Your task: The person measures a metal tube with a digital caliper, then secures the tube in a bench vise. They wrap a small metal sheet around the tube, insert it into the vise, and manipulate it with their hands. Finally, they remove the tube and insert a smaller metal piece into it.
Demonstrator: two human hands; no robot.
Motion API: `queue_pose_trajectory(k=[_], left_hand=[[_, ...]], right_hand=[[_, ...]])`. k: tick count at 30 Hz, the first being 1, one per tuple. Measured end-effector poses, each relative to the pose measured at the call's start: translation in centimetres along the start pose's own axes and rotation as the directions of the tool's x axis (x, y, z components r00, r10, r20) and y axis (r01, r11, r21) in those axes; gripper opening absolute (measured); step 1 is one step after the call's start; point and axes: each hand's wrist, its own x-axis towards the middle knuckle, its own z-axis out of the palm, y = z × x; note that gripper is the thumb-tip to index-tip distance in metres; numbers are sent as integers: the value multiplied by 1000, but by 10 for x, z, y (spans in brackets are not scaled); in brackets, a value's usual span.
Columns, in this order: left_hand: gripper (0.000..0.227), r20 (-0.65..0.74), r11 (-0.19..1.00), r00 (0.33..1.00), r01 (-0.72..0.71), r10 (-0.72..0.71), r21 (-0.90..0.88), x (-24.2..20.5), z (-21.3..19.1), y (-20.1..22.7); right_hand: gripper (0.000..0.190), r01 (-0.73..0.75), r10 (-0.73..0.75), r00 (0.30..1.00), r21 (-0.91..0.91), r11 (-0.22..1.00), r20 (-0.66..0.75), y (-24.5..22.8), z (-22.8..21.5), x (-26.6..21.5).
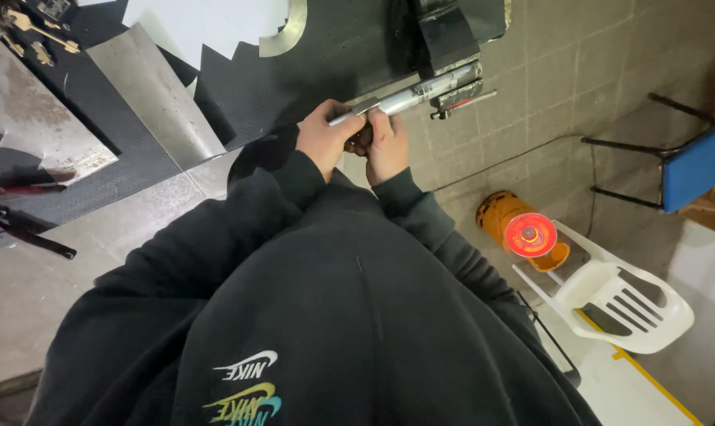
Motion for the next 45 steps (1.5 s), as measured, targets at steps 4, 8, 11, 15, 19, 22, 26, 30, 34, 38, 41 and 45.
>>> queue_pose_trajectory(k=[4, 8, 11, 15, 19, 22, 26, 30, 34, 38, 41, 45], left_hand=[[29, -21, 1000, 999, 24, -24, -7, -3, 3, 9], [34, 12, 1000, 1000, -15, 15, 18, -7, 1, 5], [39, 102, 998, 994, 24, -30, 53, 0, -10, 12], [55, 278, 968, 958, 3, -75, 252, -7, -19, 37], [81, 498, 833, 818, -471, 288, 292, -14, -29, 48], [74, 519, 639, 806, -563, 286, 524, -26, -34, 57], [63, 430, 455, 841, -540, 329, 708, -46, -60, 61], [60, 351, 608, 895, -445, 275, 658, -63, -81, 61], [63, 340, 778, 923, -346, 180, 525, -82, -106, 54], [56, 507, 884, 809, -434, 298, 173, -91, -130, 35], [54, 592, 855, 732, -501, 338, 132, -98, -121, 37], [59, 615, 814, 722, -540, 318, 213, -102, -111, 41]], right_hand=[[22, 29, -28, 999, 7, 1000, -28, 1, 4, 1], [21, 69, -69, 997, -19, 997, -24, 3, -2, -4], [20, 48, -48, 998, -1, 999, 33, -8, -5, 0], [22, -35, 6, 970, 118, 992, 241, 2, -34, 11], [26, -28, -37, 917, 159, 987, 396, 9, -40, 8], [33, -49, 28, 901, 38, 998, 433, 10, -24, 1], [40, -74, 117, 847, -103, 992, 519, 27, -9, -5], [42, -4, 136, 807, -225, 974, 575, 40, 0, -9], [48, 12, 152, 778, -256, 967, 609, 29, 5, -29], [53, 9, 189, 634, -251, 968, 750, 8, 14, -57], [59, -9, 191, 609, -234, 972, 770, -13, 24, -78], [56, -10, 224, 574, -267, 964, 788, -9, 15, -80]])
